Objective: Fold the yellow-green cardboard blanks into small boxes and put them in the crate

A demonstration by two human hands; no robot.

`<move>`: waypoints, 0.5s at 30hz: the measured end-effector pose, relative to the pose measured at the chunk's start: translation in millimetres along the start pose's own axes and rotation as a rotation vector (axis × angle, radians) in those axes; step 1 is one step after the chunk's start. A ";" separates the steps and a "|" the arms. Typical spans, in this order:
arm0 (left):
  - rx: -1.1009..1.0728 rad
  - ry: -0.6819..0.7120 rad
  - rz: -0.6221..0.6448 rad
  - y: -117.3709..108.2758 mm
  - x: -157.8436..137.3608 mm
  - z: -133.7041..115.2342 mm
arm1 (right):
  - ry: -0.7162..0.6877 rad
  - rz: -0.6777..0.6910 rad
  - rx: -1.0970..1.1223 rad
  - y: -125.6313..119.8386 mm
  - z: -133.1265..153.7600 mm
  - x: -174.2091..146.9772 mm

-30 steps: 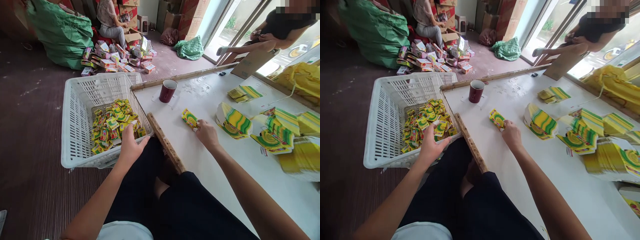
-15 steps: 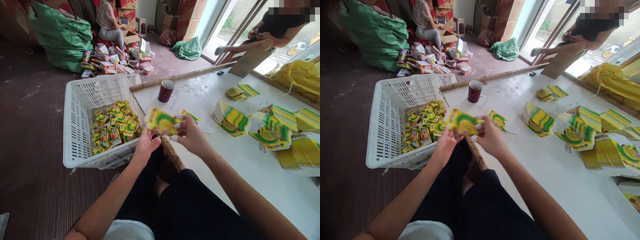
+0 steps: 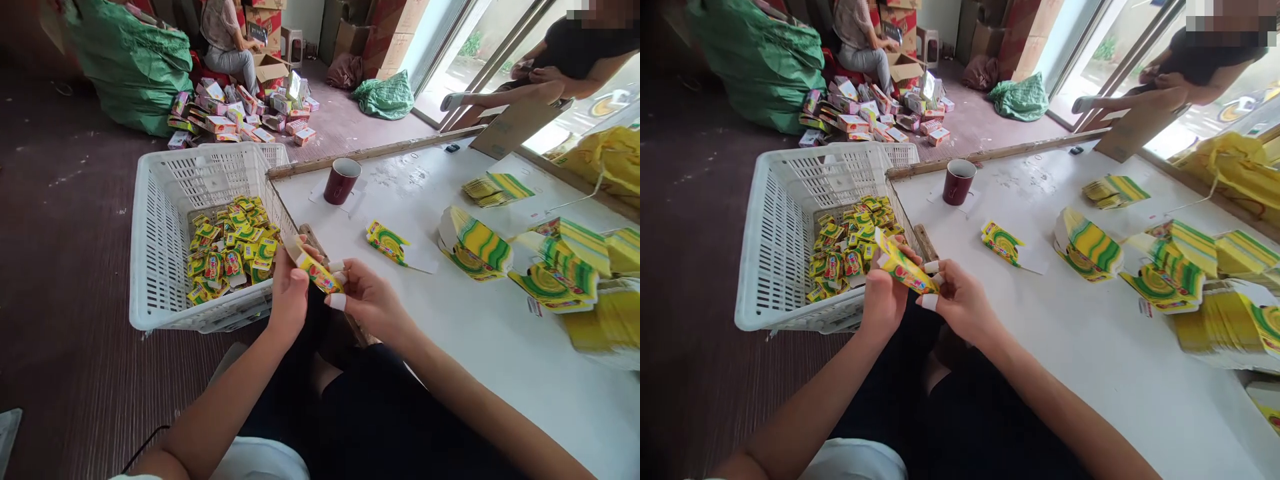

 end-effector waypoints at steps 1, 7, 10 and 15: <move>0.013 0.004 0.012 -2.5 0.6 2.4 | 0.003 -0.013 0.024 -4.8 -0.3 -0.1; 0.129 -0.093 0.054 -17.9 11.3 8.9 | -0.308 -0.188 -0.497 -36.0 32.3 -11.0; 0.242 -0.053 0.180 -17.7 19.5 -13.0 | -0.651 -0.220 -0.941 -24.5 64.3 -27.3; 0.750 -0.039 0.433 1.0 10.4 -27.2 | -0.809 0.124 -1.252 20.6 60.8 -38.6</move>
Point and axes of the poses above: each hand's wrist, its own x-axis towards the middle knuckle, its own y-axis out of the palm, z = x × y, the point moved 10 cm from there along x, towards the middle knuckle, and after that the axes turned 7 degrees about x, right-handed, at the moved point
